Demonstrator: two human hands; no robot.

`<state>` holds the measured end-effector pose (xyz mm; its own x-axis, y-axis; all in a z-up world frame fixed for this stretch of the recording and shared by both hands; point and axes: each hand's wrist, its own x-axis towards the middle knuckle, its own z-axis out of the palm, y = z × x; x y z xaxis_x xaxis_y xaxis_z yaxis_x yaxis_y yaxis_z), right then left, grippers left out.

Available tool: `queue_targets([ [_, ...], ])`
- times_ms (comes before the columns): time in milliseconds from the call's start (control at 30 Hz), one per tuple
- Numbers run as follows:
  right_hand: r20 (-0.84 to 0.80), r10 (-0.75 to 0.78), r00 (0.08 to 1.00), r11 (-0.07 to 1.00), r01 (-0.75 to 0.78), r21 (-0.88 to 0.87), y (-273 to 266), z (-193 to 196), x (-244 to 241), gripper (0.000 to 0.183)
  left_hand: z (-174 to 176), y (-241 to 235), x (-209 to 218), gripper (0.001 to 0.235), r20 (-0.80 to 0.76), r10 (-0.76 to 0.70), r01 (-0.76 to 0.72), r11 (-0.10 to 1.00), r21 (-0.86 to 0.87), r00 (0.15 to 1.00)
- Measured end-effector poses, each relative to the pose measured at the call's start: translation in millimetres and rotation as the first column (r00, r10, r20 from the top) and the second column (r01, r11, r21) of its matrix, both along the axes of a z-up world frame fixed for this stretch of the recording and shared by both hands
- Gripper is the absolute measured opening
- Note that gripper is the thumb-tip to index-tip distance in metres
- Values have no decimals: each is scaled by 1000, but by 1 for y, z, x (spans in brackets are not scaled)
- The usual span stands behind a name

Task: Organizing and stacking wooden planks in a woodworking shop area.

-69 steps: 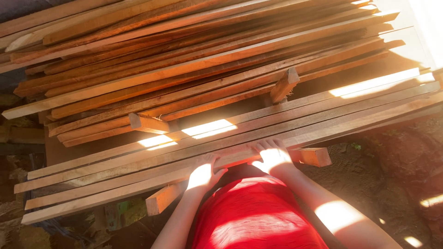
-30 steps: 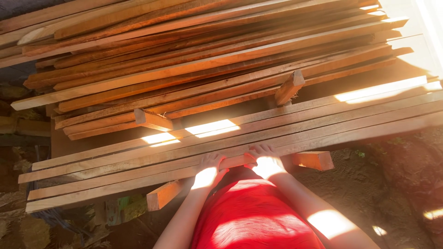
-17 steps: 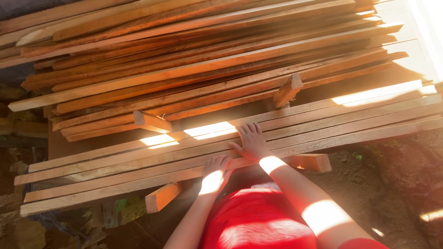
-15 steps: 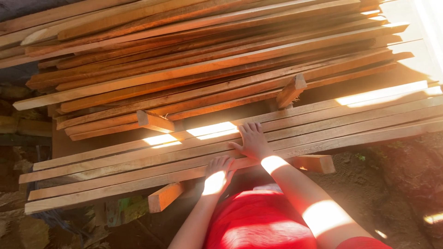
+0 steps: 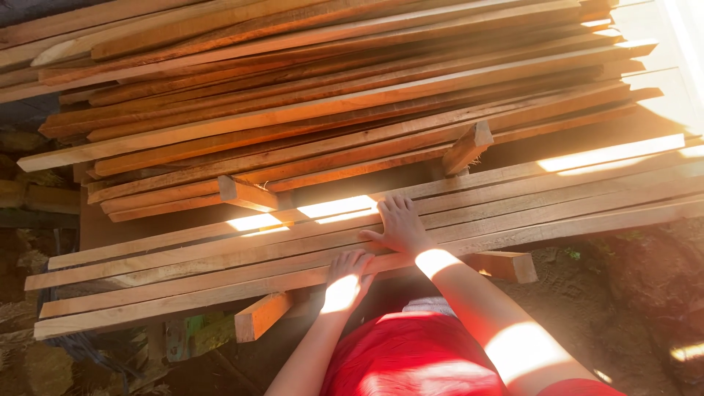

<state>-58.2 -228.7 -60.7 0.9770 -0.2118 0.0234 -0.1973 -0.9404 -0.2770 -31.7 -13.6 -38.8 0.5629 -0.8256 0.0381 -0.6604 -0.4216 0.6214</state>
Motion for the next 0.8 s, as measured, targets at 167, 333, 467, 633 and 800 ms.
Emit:
queue_targets([
  [167, 156, -28, 987, 994, 43, -96, 7, 6, 22, 93, 2, 2, 0, 38, 12, 5, -5, 1000, 27, 1000],
  [333, -258, -42, 965, 973, 97, 207, -8, 2, 62, 98, 1, 1, 0, 39, 10, -1, 1, 1000, 31, 1000],
  [467, -624, 5, 781, 926, 231, 297, -7, 35, 77, 100, 0, 5, -6, 39, -34, 28, -25, 996, 84, 999],
  [633, -528, -7, 849, 936, 192, 296, -13, -8, 67, 95, -3, -1, -5, 40, -43, 62, -57, 993, 106, 997],
  [800, -285, 39, 958, 952, 51, 302, -24, -42, 57, 45, -2, 2, -8, 41, -28, 71, -69, 995, 74, 997],
])
